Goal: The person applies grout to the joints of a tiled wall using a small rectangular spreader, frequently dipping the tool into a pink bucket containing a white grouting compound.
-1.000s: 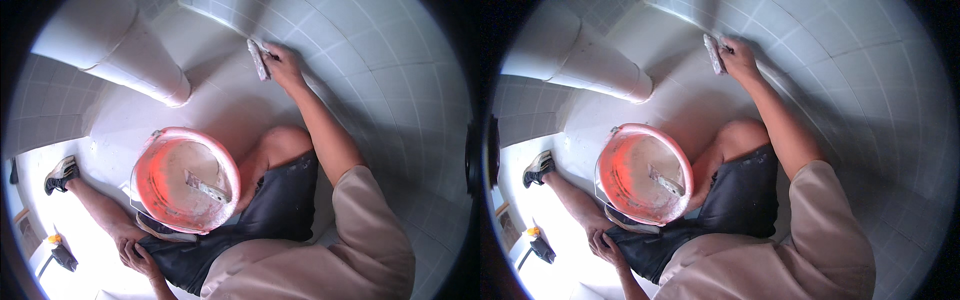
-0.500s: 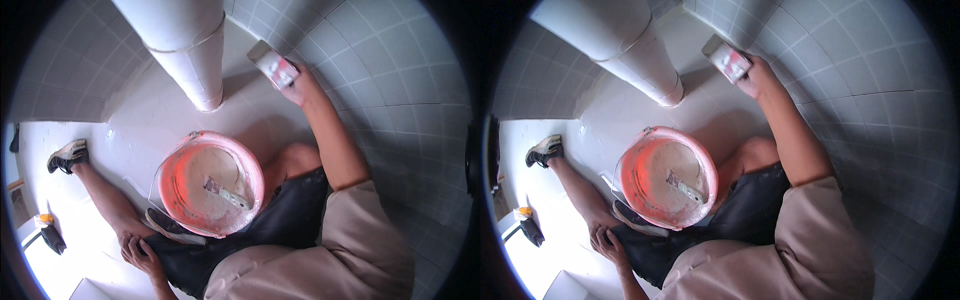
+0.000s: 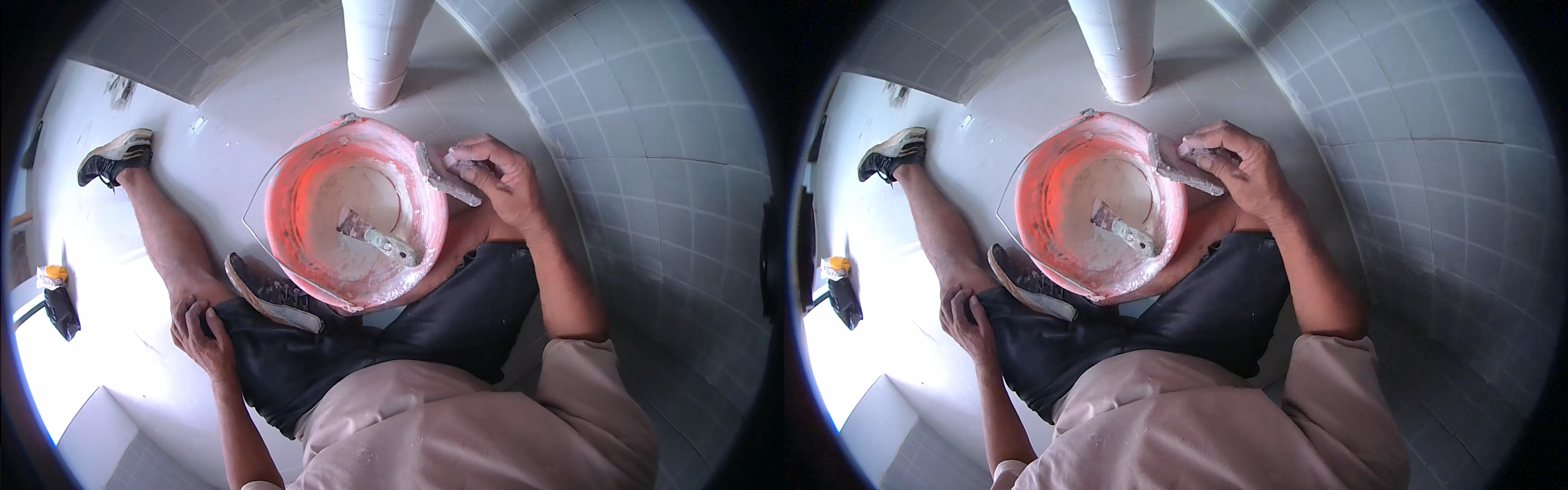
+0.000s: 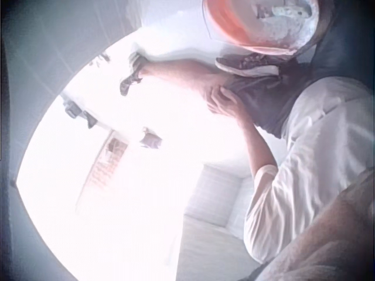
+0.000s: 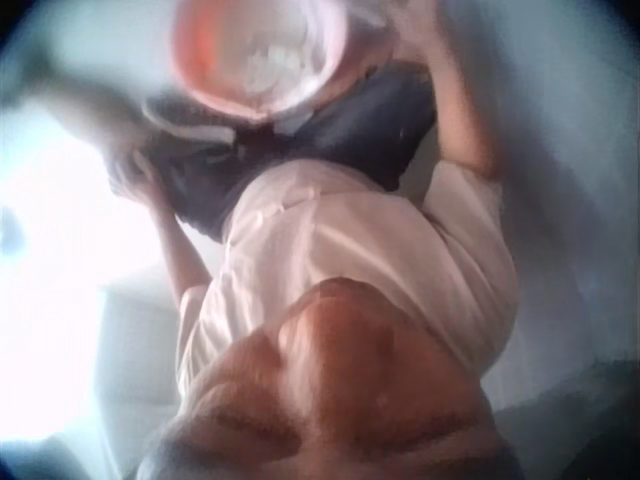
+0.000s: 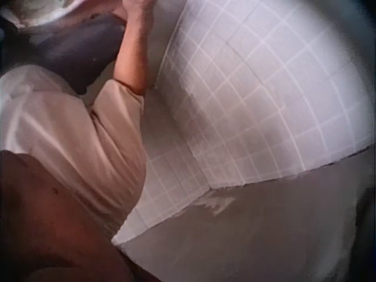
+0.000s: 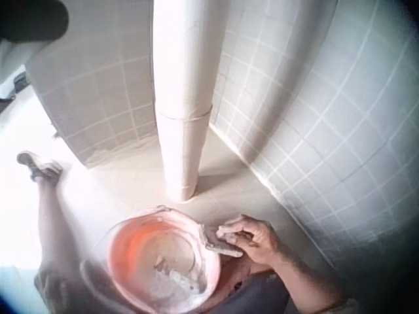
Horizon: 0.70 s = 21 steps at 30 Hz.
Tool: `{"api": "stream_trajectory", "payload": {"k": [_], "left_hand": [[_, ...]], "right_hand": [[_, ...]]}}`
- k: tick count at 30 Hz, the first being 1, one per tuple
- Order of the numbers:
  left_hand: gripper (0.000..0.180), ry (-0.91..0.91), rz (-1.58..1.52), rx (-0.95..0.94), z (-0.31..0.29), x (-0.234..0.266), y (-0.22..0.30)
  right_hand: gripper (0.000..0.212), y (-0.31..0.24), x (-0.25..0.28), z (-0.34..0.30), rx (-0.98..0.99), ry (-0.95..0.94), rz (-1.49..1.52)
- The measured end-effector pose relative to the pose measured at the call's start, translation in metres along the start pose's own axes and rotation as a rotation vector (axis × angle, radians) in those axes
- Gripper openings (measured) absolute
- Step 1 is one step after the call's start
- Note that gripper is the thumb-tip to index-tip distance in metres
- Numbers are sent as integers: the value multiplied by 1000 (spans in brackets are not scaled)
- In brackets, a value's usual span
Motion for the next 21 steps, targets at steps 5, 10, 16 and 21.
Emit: {"api": "stream_trajectory", "payload": {"k": [5, 10, 16, 21], "left_hand": [[16, 6, -20, 1, -3, 1, -7], [16, 30, -11, -49, -2, -2, -1], [20, -40, -350, 49, 7, 21, 35], [16, -394, -900, -310, 16, 52, 256]], "right_hand": [[21, 13, 5, -7, 78, -79, -589], [20, 20, 20, -11, -179, 74, -122], [23, 72, 81, -31, -551, 716, 452], [46, 68, 55, -37, -429, 771, 1246]]}}
Point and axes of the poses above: each hand's wrist, its own z-axis towards the middle knuckle, its own x-axis out of the back of the hand, y = z × x, the point moved 9 cm from there along z, towards the middle knuckle, and after that the axes turned 13 degrees about x, right-handed, at the moved point
